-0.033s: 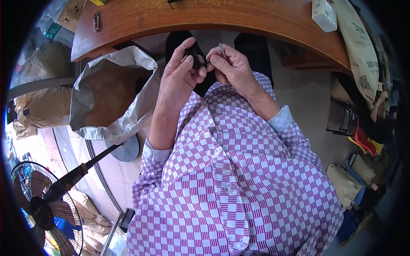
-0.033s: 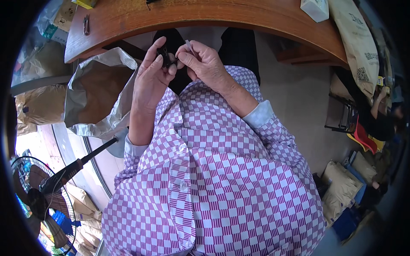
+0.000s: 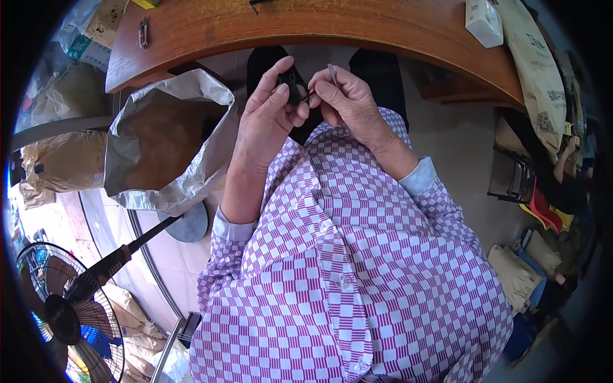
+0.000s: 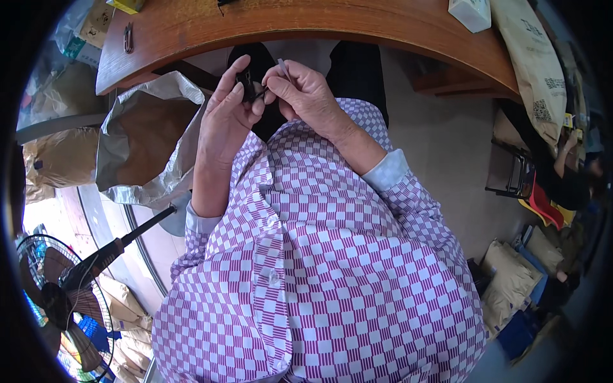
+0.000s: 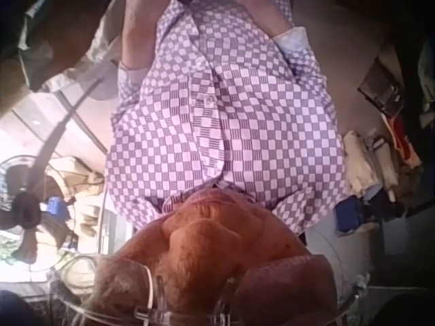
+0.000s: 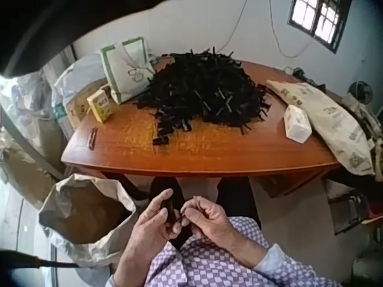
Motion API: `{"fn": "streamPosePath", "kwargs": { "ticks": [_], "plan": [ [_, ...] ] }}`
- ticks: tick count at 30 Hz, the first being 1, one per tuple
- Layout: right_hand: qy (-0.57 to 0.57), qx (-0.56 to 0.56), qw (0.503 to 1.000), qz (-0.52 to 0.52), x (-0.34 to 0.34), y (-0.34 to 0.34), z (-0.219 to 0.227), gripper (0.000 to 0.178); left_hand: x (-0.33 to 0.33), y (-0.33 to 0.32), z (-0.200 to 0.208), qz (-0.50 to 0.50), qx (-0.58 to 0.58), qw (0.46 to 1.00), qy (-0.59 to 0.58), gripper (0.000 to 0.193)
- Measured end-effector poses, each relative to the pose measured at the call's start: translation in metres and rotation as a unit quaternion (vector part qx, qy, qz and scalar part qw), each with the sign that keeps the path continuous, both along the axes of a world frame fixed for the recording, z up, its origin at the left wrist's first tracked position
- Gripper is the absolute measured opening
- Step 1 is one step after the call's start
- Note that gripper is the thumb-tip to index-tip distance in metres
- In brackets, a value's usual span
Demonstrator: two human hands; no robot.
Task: Assembling small black plastic components manually at a workstation.
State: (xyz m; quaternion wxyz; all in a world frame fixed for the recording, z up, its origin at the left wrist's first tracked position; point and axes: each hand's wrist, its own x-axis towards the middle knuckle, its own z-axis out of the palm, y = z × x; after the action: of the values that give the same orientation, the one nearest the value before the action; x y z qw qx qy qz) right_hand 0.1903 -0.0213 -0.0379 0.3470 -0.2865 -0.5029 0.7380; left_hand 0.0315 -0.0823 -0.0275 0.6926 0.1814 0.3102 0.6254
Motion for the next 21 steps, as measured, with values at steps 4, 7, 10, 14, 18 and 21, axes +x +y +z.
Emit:
{"fn": "streamPosePath", "kwargs": {
  "ticks": [4, 7, 10, 14, 18, 21],
  "plan": [
    [0.081, -0.071, 0.993, 0.041, 0.003, 0.005, 0.004, 0.028, -0.002, -0.002, -0.001, -0.065, 0.0, 0.998, 0.002, 0.043],
    [0.057, -0.109, 0.984, 0.128, 0.006, 0.008, 0.002, 0.035, -0.003, -0.003, -0.004, -0.146, 0.045, 0.988, -0.011, 0.041],
    [0.043, -0.118, 0.983, 0.134, 0.009, 0.009, -0.001, 0.032, -0.002, -0.003, -0.004, -0.144, 0.046, 0.989, -0.005, 0.04],
    [-0.008, -0.056, 0.994, 0.096, 0.006, 0.01, -0.008, 0.029, 0.002, -0.005, 0.006, -0.103, 0.015, 0.978, 0.179, 0.041],
    [-0.1, 0.082, 0.991, 0.033, -0.004, 0.005, -0.006, 0.027, 0.006, -0.006, 0.009, -0.099, 0.077, 0.915, 0.384, 0.042],
    [-0.099, 0.056, 0.993, 0.024, -0.005, -0.001, 0.01, 0.032, 0.009, -0.008, 0.005, -0.03, 0.119, 0.856, 0.502, 0.041]
  ]
}}
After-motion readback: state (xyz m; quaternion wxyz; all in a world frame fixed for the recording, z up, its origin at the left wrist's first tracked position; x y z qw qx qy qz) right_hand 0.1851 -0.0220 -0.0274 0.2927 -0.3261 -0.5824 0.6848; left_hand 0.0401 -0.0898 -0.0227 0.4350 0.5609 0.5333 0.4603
